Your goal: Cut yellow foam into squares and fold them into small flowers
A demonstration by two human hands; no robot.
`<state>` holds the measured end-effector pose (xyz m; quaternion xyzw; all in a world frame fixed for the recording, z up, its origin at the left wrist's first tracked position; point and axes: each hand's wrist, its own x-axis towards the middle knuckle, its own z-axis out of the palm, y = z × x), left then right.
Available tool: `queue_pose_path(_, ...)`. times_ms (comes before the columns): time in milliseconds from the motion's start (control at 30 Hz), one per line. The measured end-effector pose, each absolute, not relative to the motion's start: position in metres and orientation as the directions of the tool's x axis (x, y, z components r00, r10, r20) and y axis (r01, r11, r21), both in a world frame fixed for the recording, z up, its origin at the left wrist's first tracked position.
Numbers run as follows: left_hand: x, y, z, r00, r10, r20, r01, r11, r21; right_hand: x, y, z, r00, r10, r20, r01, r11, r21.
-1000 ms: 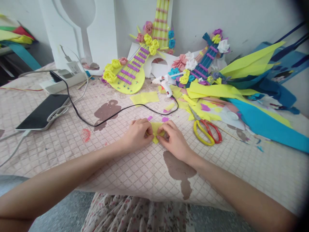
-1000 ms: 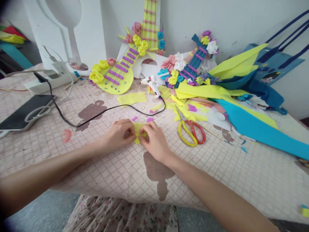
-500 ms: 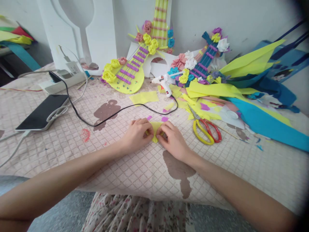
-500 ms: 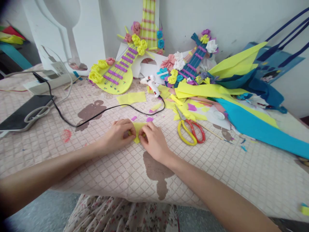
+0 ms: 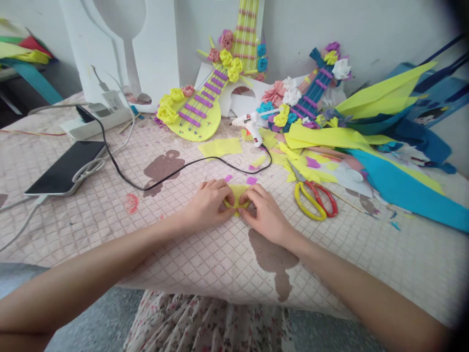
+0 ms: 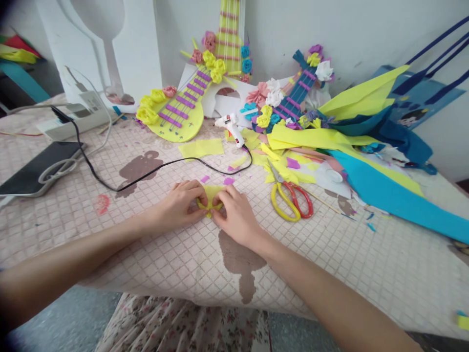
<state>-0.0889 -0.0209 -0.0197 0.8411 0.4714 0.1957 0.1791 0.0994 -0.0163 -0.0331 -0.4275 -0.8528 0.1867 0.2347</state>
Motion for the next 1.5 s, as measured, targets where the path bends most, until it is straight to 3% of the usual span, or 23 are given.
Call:
queue_pose_path(300, -0.0869, -0.0211, -0.0207, 0.47, 0.864, 0.182, 0.734, -0.497, 0.462, 0.0986, -0.0164, -0.0331, -0.53, 0.809, 0.256, 0.651, 0.581, -0.488)
queue_pose_path(800, -0.0877, -0.0166, -0.0197, 0.433, 0.889, 0.149, 0.715, -0.44, 0.544, 0.0994, -0.0127, -0.0307, -0.504, 0.837, 0.212, 0.618, 0.521, -0.588)
queue_pose_path(1500, -0.0834, -0.0175, -0.0213, 0.409, 0.895, 0.181, 0.741, -0.441, 0.507, 0.0955, -0.0159, -0.0301, -0.477, 0.844, 0.246, 0.631, 0.523, -0.573)
